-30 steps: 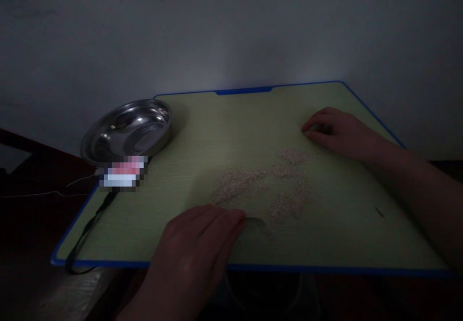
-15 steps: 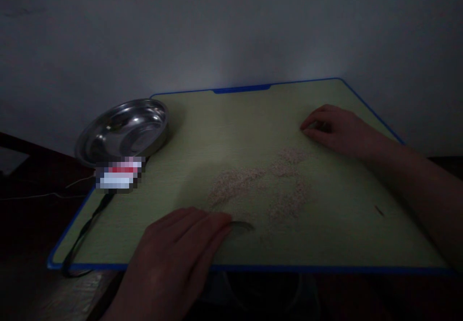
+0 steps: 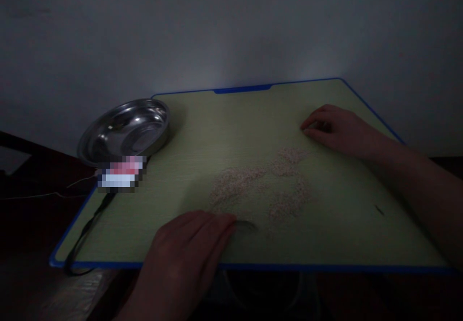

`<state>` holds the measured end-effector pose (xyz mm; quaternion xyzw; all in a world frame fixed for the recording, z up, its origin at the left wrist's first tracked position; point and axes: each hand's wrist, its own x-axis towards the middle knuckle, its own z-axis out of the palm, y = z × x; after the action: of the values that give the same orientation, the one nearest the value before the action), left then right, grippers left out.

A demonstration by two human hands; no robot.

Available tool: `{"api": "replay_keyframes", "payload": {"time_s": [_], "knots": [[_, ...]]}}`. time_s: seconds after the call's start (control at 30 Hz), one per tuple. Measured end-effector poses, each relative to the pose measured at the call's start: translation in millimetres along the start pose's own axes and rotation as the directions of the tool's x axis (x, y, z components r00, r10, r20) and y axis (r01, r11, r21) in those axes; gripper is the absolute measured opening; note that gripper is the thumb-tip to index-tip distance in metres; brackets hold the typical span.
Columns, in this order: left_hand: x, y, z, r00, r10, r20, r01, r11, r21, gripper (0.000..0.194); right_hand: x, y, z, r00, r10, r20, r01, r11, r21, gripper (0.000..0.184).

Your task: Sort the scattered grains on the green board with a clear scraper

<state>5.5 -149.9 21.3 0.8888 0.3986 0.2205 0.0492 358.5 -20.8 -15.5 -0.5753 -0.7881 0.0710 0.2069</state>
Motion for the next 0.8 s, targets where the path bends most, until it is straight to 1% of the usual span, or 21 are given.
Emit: {"api": "replay_keyframes", "payload": {"time_s": [0.13, 0.3, 0.4, 0.6, 0.8], "knots": [[-0.5, -5.6, -1.0, 1.0, -0.01, -0.007, 0.01, 1.0, 0.003, 0.023, -0.6, -0.5, 0.1, 1.0, 0.008, -0.004, -0.008, 1.0, 0.005, 0.021], [5.5, -2.9, -0.1, 1.0, 0.023, -0.016, -0.023, 1.0, 0.011, 0.02, -0.5, 0.7, 0.2, 1.0, 0.0, 0.003, 0.0, 1.0, 0.002, 0.022], [7.4, -1.1, 0.7, 0.999, 0.039, 0.003, -0.039, 0.999, -0.004, 0.021, -0.3, 1.5, 0.3, 1.0, -0.011, 0.007, 0.011, 1.0, 0.008, 0.021], [2.0, 1.6, -2.7, 0.999, 0.03, 0.032, -0.029, 0.999, -0.022, 0.027, -0.2, 0.5, 0.0, 1.0, -0.007, 0.0, 0.007, 1.0, 0.007, 0.02], [-0.7, 0.2, -6.6, 0.998, 0.037, 0.041, -0.036, 0.999, -0.028, 0.021, -0.3, -0.3, 0.1, 1.0, 0.001, 0.002, -0.001, 1.0, 0.023, 0.02]]}}
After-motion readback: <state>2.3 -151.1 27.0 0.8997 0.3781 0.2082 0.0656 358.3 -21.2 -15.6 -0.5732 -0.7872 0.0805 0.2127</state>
